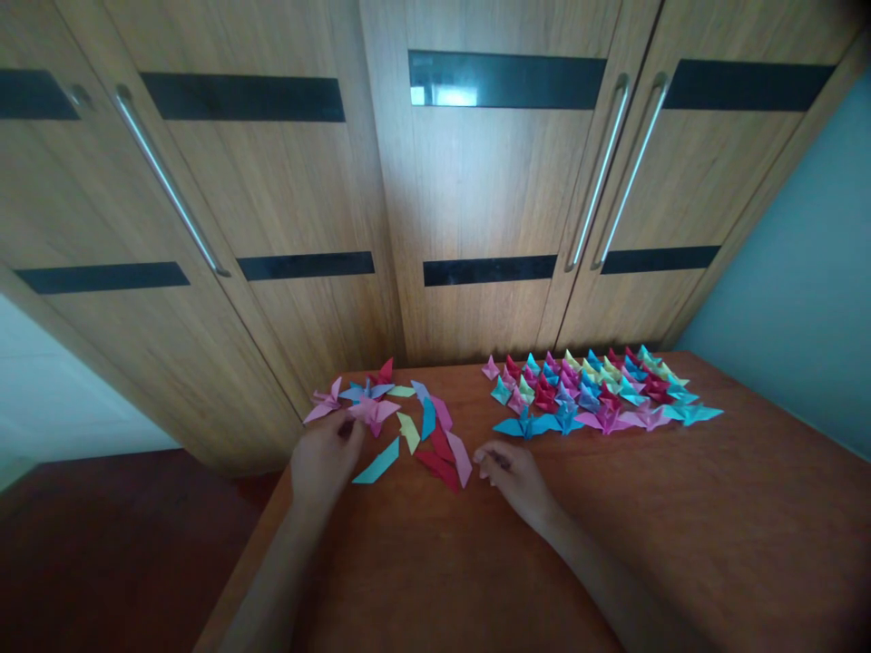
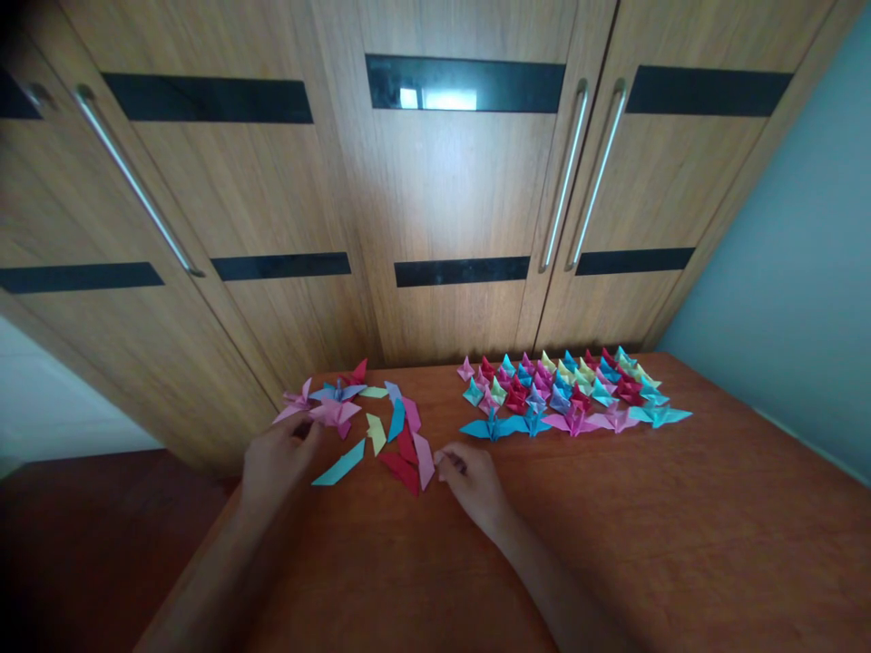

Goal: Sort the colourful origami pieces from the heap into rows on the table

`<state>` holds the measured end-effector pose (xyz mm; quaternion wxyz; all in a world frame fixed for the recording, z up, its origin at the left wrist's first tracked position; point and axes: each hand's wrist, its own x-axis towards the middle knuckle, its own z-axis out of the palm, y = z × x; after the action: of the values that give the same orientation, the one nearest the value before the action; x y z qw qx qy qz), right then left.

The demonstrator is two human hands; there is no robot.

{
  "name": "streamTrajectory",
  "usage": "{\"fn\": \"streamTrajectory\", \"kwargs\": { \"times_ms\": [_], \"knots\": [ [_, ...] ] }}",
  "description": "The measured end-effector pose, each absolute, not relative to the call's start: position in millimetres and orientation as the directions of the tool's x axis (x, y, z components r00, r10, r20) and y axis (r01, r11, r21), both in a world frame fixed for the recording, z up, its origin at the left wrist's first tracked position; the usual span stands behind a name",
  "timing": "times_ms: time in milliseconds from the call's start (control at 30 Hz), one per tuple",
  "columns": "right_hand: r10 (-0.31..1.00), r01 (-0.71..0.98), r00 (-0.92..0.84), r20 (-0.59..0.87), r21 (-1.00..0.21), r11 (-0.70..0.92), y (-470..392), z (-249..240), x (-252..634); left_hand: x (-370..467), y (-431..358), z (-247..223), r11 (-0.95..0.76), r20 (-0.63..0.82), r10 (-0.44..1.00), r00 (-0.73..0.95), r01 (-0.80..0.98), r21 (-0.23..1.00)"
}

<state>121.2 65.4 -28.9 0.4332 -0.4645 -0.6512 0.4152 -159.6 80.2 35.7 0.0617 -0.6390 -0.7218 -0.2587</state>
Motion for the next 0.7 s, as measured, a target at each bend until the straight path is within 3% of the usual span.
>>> {"fn": "streamTrajectory", "kwargs": {
  "times_ms": [167, 333, 500, 700],
  "knots": [
    [0.959, 0.054, -0.235, 0.158, -0.983, 0.175, 66, -12, 106, -101, 62, 41, -0.184, 0.463, 0.884, 0.068, 0.960, 0.211],
    [0.979, 0.094, -0.108, 0.173, -0.979, 0.183, 73, -14, 93, -64, 48, 32, -0.366, 0.483, 0.838, 0.252, 0.917, 0.156],
    [0.979, 0.162, -0.069, 0.190, -0.966, 0.199, 74, -26, 101, -66, 40, 24, -0.498, 0.474, 0.820, 0.321, 0.809, 0.313],
    [0.973, 0.221, -0.130, 0.192, -0.951, 0.217, 70, -23, 110, -77, 44, 19, -0.428, 0.515, 0.849, 0.122, 0.730, 0.533]
  ]
}}
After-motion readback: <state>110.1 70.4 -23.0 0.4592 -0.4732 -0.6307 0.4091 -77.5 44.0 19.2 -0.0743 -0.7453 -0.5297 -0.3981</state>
